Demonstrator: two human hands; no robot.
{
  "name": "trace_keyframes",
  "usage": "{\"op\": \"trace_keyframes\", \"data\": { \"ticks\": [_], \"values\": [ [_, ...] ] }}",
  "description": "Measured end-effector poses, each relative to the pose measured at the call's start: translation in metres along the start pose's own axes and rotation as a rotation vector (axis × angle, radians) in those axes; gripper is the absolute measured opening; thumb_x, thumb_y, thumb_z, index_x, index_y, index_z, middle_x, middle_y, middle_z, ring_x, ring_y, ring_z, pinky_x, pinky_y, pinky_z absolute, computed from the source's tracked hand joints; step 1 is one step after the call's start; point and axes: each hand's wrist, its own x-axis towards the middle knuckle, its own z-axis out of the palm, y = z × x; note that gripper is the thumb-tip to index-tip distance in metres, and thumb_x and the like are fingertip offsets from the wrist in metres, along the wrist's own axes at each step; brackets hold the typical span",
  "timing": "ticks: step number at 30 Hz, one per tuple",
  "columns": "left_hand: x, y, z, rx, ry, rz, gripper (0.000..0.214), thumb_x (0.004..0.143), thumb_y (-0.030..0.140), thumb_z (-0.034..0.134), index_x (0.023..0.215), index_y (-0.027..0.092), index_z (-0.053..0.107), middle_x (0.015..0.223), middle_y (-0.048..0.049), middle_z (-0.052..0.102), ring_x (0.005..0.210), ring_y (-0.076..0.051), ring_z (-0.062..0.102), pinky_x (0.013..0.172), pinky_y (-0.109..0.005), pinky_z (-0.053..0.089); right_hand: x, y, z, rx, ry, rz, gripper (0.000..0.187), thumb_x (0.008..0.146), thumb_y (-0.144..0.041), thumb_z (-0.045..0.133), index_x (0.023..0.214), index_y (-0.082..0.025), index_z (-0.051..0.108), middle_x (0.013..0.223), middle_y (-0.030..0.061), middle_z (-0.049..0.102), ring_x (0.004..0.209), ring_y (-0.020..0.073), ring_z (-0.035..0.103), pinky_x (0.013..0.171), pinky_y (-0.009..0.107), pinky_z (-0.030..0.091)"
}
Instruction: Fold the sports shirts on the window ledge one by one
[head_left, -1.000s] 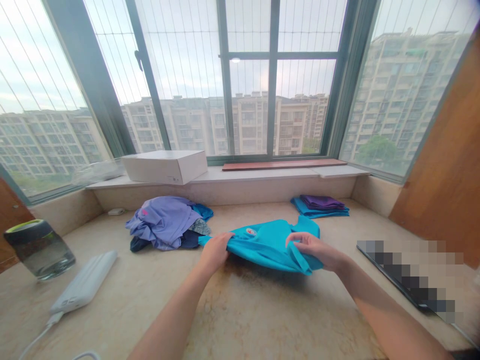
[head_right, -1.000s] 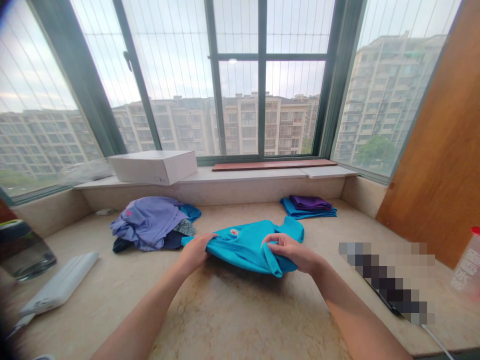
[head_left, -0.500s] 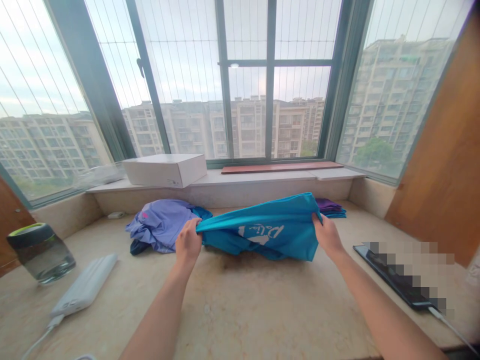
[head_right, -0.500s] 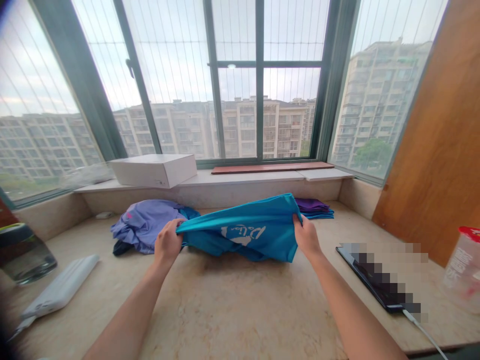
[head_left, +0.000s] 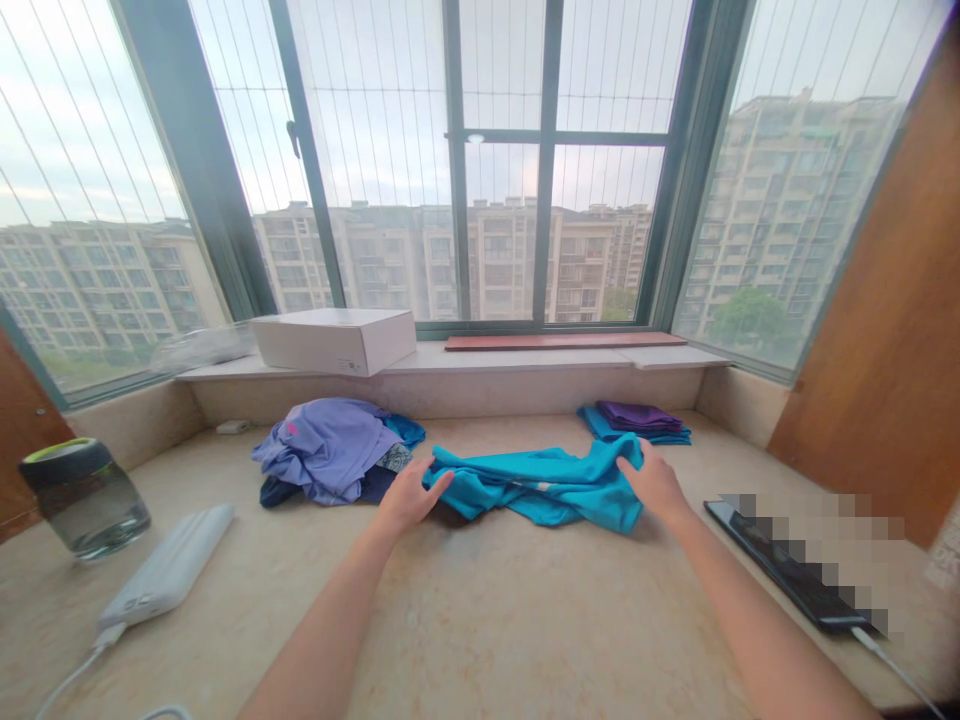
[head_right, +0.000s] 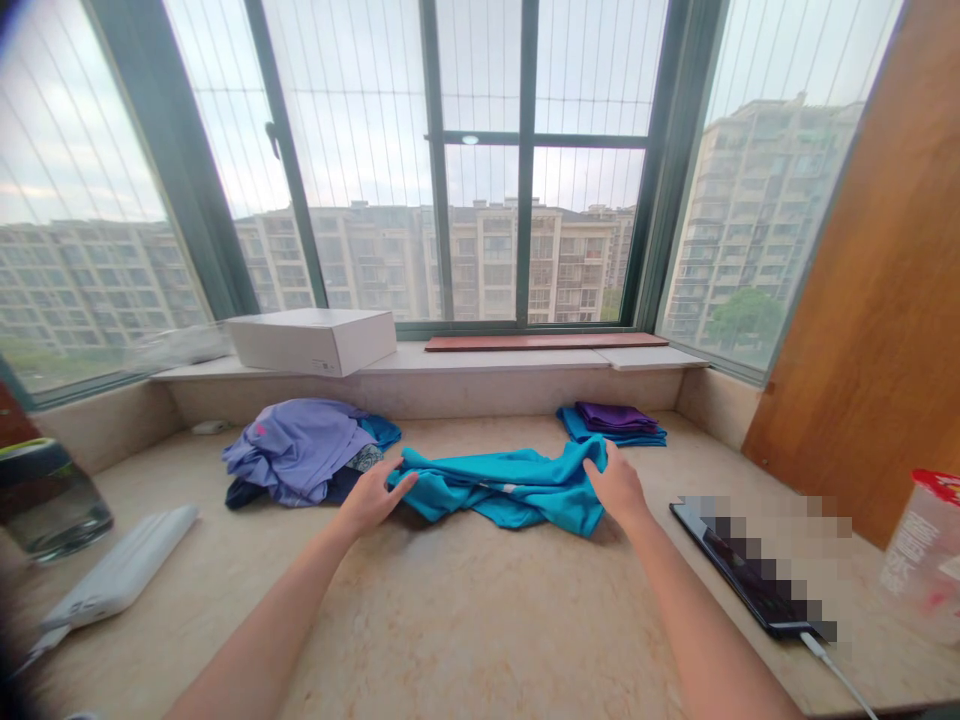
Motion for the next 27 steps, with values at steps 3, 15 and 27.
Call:
{"op": "trace_keyframes", "data": {
  "ticks": [3,15,27],
  "values": [
    [-0.006,0.006,0.007,0.094,-0.115,0.02,0.063,0.086,0.049,0.06,0.138,0.014,0.056,0.136,-0.0175,0.06,0.124,-0.033,0.058,0.099,-0.039,0.047,-0.007,-0.008,0.0,0.114,-0.085,-0.116,0.085,0.086,-0.053,0.058,0.157,-0.023,0.023,0.149,0.0147,0.051,0.128,0.0337,0.056,0.099,0.043,0.047],
    [-0.009,0.018,-0.023,-0.021,0.15,0.09,0.028,0.092,0.019,0.044,0.102,0.019,0.07,0.112,-0.0104,0.072,0.105,-0.025,0.066,0.095,-0.035,0.048,-0.037,-0.055,-0.006,-0.138,-0.542,-0.329,0.039,0.089,-0.03,0.051,0.123,-0.02,0.067,0.123,0.0127,0.068,0.117,0.0307,0.06,0.1,0.043,0.042],
    [-0.005,0.029,-0.157,0.02,0.097,0.196,0.028,0.088,0.035,0.046,0.077,0.021,0.068,0.077,-0.0054,0.071,0.075,-0.025,0.064,0.074,-0.034,0.049,0.005,-0.116,-0.102,0.271,-0.632,-0.393,0.029,0.086,-0.044,0.06,0.079,-0.018,0.07,0.078,0.002,0.071,0.071,0.0195,0.063,0.064,0.029,0.049]
  ]
}}
